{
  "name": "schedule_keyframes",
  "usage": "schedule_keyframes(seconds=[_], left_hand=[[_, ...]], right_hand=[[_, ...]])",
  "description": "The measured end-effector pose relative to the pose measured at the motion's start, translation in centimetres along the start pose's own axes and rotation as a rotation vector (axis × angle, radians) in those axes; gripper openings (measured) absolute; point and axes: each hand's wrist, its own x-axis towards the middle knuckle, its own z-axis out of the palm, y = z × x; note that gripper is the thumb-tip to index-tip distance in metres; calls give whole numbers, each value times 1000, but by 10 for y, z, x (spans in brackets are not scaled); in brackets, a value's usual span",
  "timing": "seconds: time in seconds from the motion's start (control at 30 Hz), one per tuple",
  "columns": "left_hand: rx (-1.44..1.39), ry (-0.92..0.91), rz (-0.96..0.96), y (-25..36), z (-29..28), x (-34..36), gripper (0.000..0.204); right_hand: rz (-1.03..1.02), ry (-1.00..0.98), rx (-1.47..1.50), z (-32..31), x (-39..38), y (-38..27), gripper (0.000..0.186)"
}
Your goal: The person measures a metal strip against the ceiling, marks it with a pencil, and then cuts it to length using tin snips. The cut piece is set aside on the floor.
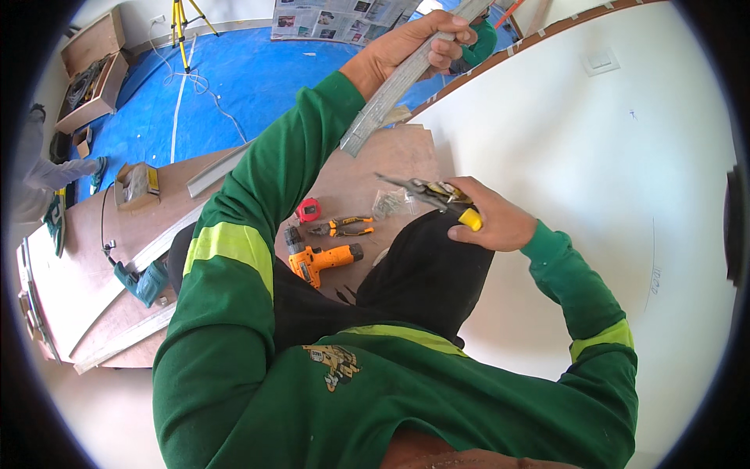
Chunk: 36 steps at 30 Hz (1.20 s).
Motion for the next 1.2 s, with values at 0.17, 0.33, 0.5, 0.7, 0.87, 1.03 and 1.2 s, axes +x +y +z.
schedule_keyframes(seconds=[0.17, 0.33, 0.5, 0.7, 0.87, 1.03, 1.2], left_hand=[[-10, -13, -53, 7, -10, -2, 21], [70, 6, -85, 6, -3, 1, 23], [174, 121, -42, -5, 13, -5, 53], [148, 132, -83, -13, 16, -2, 49], [210, 111, -87, -12, 17, -3, 36], [300, 108, -98, -12, 24, -3, 30], [416, 97, -136, -9, 27, -3, 46]], right_hand=[[136, 22, 18, -11, -8, -2, 77], [69, 129, -43, -15, -4, -19, 78], [65, 146, -45, -21, 3, -29, 82], [101, 94, -1, -18, 14, -30, 84], [83, 108, 51, -11, 15, -32, 81], [119, 173, -27, 0, 20, -29, 64], [93, 169, -84, 4, 25, -20, 54]])
